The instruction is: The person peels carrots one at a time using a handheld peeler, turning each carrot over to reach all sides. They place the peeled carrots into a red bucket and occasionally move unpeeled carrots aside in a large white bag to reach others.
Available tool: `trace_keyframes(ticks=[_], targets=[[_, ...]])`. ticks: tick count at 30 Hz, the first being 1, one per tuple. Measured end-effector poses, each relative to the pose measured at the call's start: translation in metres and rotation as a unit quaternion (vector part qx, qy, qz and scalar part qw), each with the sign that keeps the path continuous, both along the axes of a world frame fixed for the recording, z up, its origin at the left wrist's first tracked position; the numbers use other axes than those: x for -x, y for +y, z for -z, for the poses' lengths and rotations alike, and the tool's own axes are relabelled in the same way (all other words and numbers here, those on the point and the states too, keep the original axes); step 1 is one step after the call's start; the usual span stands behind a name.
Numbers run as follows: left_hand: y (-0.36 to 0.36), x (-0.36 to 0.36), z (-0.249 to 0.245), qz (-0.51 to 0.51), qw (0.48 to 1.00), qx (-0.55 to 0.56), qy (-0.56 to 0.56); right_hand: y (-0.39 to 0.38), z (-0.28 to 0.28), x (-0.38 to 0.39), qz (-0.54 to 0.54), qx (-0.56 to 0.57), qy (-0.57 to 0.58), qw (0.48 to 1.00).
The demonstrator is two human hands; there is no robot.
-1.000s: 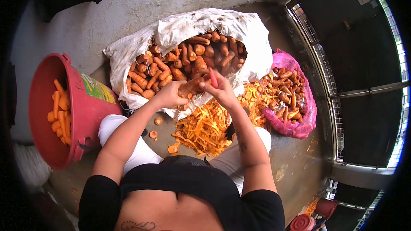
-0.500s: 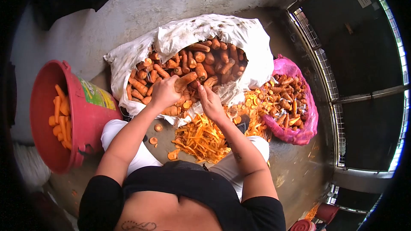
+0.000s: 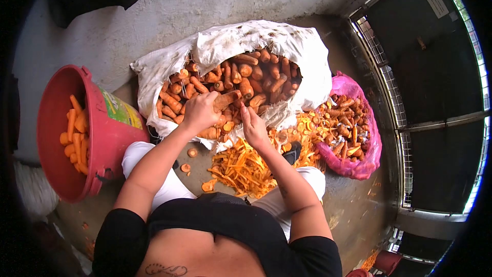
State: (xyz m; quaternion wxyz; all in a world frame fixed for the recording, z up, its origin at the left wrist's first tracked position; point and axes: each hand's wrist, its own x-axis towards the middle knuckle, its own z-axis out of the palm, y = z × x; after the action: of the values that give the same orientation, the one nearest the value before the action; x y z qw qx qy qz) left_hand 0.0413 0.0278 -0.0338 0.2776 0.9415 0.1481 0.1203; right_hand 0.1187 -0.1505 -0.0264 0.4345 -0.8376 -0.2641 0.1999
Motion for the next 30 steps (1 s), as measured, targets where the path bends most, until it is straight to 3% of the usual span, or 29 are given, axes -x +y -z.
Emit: trace_keyframes(ticks=[10,13,15,16,20,24,25,27,30], targets=[[-0.033,0.045,-0.006,0.081,0.995,-0.016,-0.057,-0.041,0.023,0.076,0.092,-0.042,0.006,0.995],[-0.045,0.066,0.026,0.113,0.993,-0.034,0.024,-0.054,0.088,0.116,0.159,-0.056,-0.087,0.982],[-0.055,0.085,0.057,0.136,0.984,-0.024,0.108,-0.069,0.101,0.142,0.154,0.019,0.163,0.974],[-0.06,0.096,0.052,0.147,0.977,-0.042,0.149,-0.076,0.108,0.146,0.162,-0.004,0.314,0.936],[-0.073,0.122,0.069,0.137,0.978,-0.025,0.157,-0.101,0.115,0.164,0.116,0.044,0.275,0.953],[-0.075,0.131,0.04,0.098,0.986,0.002,0.132,-0.093,0.072,0.168,0.095,0.032,0.107,0.989],[-0.074,0.136,0.033,0.09,0.988,0.005,0.127,-0.091,0.07,0.169,0.099,0.001,0.09,0.991],[-0.073,0.142,0.02,0.077,0.99,0.012,0.115,-0.094,0.064,0.166,0.071,0.046,0.088,0.992],[-0.081,0.15,0.0,0.023,0.99,0.109,0.081,-0.128,0.149,0.161,-0.002,0.236,0.072,0.969]])
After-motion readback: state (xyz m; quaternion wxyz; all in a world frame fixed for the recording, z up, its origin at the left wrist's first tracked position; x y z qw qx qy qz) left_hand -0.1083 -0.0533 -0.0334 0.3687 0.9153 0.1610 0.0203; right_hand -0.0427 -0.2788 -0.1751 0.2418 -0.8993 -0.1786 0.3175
